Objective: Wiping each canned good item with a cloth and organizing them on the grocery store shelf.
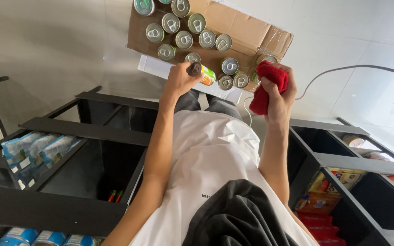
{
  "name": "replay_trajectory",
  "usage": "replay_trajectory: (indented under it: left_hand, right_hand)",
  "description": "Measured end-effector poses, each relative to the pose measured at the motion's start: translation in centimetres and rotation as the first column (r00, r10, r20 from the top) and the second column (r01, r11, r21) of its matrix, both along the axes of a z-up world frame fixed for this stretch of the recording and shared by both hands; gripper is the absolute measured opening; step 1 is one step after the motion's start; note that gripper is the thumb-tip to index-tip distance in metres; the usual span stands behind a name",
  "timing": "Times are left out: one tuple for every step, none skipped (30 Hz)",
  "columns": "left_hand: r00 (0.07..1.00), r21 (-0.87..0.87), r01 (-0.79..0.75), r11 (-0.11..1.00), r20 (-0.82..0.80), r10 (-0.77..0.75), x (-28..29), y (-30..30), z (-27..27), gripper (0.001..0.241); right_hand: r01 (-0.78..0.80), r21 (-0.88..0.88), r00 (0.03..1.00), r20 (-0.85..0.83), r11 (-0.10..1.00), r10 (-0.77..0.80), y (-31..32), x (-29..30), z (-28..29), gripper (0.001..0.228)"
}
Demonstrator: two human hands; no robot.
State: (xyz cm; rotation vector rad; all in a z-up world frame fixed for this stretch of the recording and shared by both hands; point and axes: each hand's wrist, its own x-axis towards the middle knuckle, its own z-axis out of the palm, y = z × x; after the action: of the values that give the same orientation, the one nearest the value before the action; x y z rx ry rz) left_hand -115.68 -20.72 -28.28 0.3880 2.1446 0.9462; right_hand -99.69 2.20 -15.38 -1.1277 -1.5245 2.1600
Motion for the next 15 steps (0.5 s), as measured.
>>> replay_trajectory:
  left_hand:
    - [1.000, 0.000, -0.001, 1.000, -0.001, 0.001, 0.1, 0.0, 0.1, 0.036]
    - [0.999, 0.049, -0.004, 0.999, -0.031, 0.006, 0.2, 0.1, 0.2, 0.036]
    - [0.998, 0.099, -0.007, 0.995, -0.061, 0.013, 0.2, 0.3, 0.3, 0.036]
    - [0.998, 0.104, 0.002, 0.995, -0.062, 0.005, 0.1, 0.5, 1.4, 0.036]
    - [0.997, 0.090, 0.002, 0.996, -0.082, 0.006, 0.1, 0.7, 2.5, 0.038]
    - [0.995, 0.080, 0.009, 0.997, -0.104, -0.001, -0.1, 1.1, 3.5, 0.041]
    - [0.994, 0.087, 0.026, 0.996, -0.105, -0.016, -0.6, 1.1, 4.9, 0.041]
    - [0.994, 0.199, 0.081, 0.977, -0.082, -0.066, -1.2, 1.1, 6.2, 0.044]
    - [0.991, 0.308, 0.132, 0.942, -0.063, -0.118, -1.7, 1.1, 7.6, 0.049]
    - [0.988, 0.313, 0.156, 0.937, -0.068, -0.142, -2.1, 1.8, 8.7, 0.049]
    - [0.976, 0.595, 0.044, 0.803, 0.144, -0.161, -2.4, 2.4, 9.9, 0.058]
    - [0.909, 0.788, -0.121, 0.603, 0.333, -0.253, -3.1, 3.2, 11.2, 0.068]
    - [0.904, 0.797, -0.090, 0.598, 0.317, -0.287, -2.6, 5.0, 11.9, 0.068]
    - [0.835, 0.857, -0.295, 0.422, 0.446, -0.321, -2.2, 7.1, 12.6, 0.067]
    - [0.736, 0.830, -0.502, 0.244, 0.558, -0.384, -1.6, 9.2, 13.3, 0.066]
  right_hand:
    - [-0.001, 0.000, 1.000, -0.001, 1.000, 0.001, 0.0, 0.0, 0.0, 0.032]
    - [-0.009, 0.001, 1.000, -0.007, 1.000, 0.009, 0.0, 0.0, 0.0, 0.033]
    - [-0.018, 0.002, 1.000, -0.013, 1.000, 0.018, 0.1, 0.0, 0.1, 0.033]
    - [-0.009, 0.006, 1.000, -0.013, 1.000, 0.009, 0.2, 0.1, 0.1, 0.033]
    - [-0.016, 0.011, 1.000, -0.009, 1.000, 0.017, 0.4, 0.2, 0.1, 0.033]
    - [-0.016, 0.018, 1.000, -0.006, 1.000, 0.016, 0.5, 0.3, 0.2, 0.033]
    - [0.000, 0.025, 1.000, -0.008, 1.000, 0.000, 0.7, 0.5, 0.5, 0.033]
    - [0.018, 0.025, 1.000, -0.016, 1.000, -0.018, 0.7, 0.7, 0.9, 0.034]
    - [0.036, 0.025, 0.999, -0.024, 0.999, -0.036, 0.8, 0.9, 1.3, 0.035]
    - [0.061, 0.031, 0.998, -0.029, 0.998, -0.060, 0.6, 1.0, 2.1, 0.035]
    - [0.083, 0.006, 0.993, -0.089, 0.997, -0.082, 0.3, 1.0, 3.0, 0.035]
    - [0.112, -0.015, 0.981, -0.159, 0.994, -0.113, 0.0, 0.9, 3.9, 0.036]
    - [0.145, -0.005, 0.974, -0.174, 0.989, -0.144, -0.5, 1.3, 4.4, 0.036]
    - [0.162, 0.002, 0.952, -0.264, 0.987, -0.156, -0.9, 1.7, 4.9, 0.038]
    - [0.178, 0.012, 0.922, -0.352, 0.984, -0.163, -1.2, 2.1, 5.5, 0.039]
